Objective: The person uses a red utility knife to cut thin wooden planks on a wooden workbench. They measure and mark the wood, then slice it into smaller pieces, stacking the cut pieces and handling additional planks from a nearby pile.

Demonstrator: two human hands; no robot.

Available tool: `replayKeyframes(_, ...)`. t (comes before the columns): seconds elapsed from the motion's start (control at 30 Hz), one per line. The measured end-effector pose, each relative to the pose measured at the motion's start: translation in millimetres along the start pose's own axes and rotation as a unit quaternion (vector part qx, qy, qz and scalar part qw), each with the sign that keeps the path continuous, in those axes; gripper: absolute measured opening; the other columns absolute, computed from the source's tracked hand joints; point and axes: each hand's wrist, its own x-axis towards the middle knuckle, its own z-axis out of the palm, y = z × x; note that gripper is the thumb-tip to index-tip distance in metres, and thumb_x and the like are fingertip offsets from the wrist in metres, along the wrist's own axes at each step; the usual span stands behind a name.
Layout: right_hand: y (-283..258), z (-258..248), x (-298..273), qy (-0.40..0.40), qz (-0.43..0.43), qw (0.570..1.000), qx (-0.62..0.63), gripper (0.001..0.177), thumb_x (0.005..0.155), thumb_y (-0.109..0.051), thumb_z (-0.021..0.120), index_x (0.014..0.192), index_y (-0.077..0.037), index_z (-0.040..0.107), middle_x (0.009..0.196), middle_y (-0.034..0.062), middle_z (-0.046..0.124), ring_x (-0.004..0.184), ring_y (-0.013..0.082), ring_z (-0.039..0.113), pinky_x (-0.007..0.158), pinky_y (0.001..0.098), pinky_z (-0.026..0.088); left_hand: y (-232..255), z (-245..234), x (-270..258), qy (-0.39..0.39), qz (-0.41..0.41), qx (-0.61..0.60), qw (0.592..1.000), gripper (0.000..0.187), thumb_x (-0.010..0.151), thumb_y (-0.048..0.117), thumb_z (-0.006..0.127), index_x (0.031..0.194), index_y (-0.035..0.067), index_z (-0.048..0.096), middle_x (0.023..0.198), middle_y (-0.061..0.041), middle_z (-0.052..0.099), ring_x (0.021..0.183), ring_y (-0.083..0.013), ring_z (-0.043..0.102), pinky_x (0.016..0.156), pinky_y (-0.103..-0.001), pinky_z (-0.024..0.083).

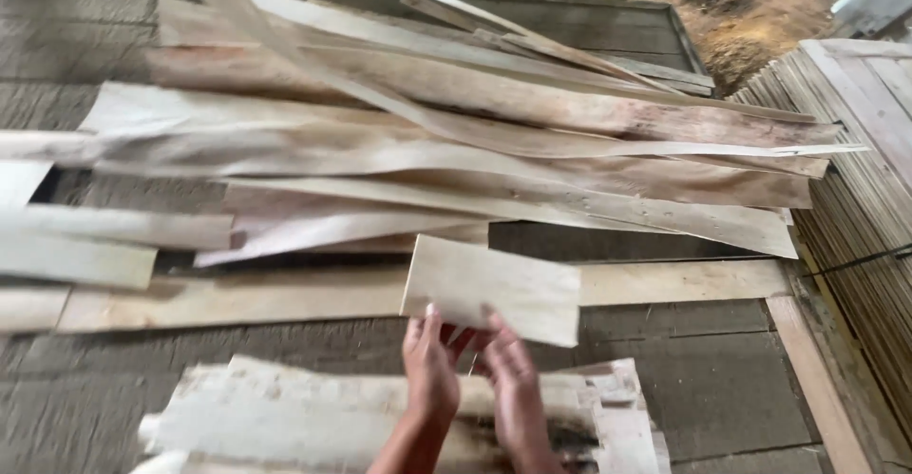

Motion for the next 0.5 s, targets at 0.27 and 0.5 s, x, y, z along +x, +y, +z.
replayKeyframes(0.27, 41.4, -45.3, -37.2, -0.209, -0.108, 0.894, -0.382, 0.020, 0.093, -0.024, 0.064, 0.081, -0.016, 0.078, 0.044, 0.0005, 0.065, 0.046, 0.0161, 0.062, 0.060, 0.0263, 0.057, 9.2, -170.0, -123.2, 0.040, -0.124, 0.114, 0.985, 0.035, 0.095, 0.026, 0.073, 0.112, -0.004, 0.067, 0.104, -0.026, 0.073, 0.084, -0.0284, 0.072, 0.056, -0.030, 0.054)
replayKeyframes(0.5, 27.7, 15.3, -18.9, -0.209, -0.089, 0.595, -0.771, 0.085, 0.086, -0.084, 0.047, 0.155, -0.034, 0.039, 0.158, -0.0009, 0.042, 0.151, 0.0251, 0.031, 0.125, 0.0532, 0.022, -47.5, -251.1, -97.9, 0.051, -0.141, 0.075, 0.986, 0.066, 0.090, 0.023, 0.079, 0.138, 0.001, 0.041, 0.130, -0.026, 0.061, 0.116, -0.0415, 0.066, 0.095, -0.059, 0.049)
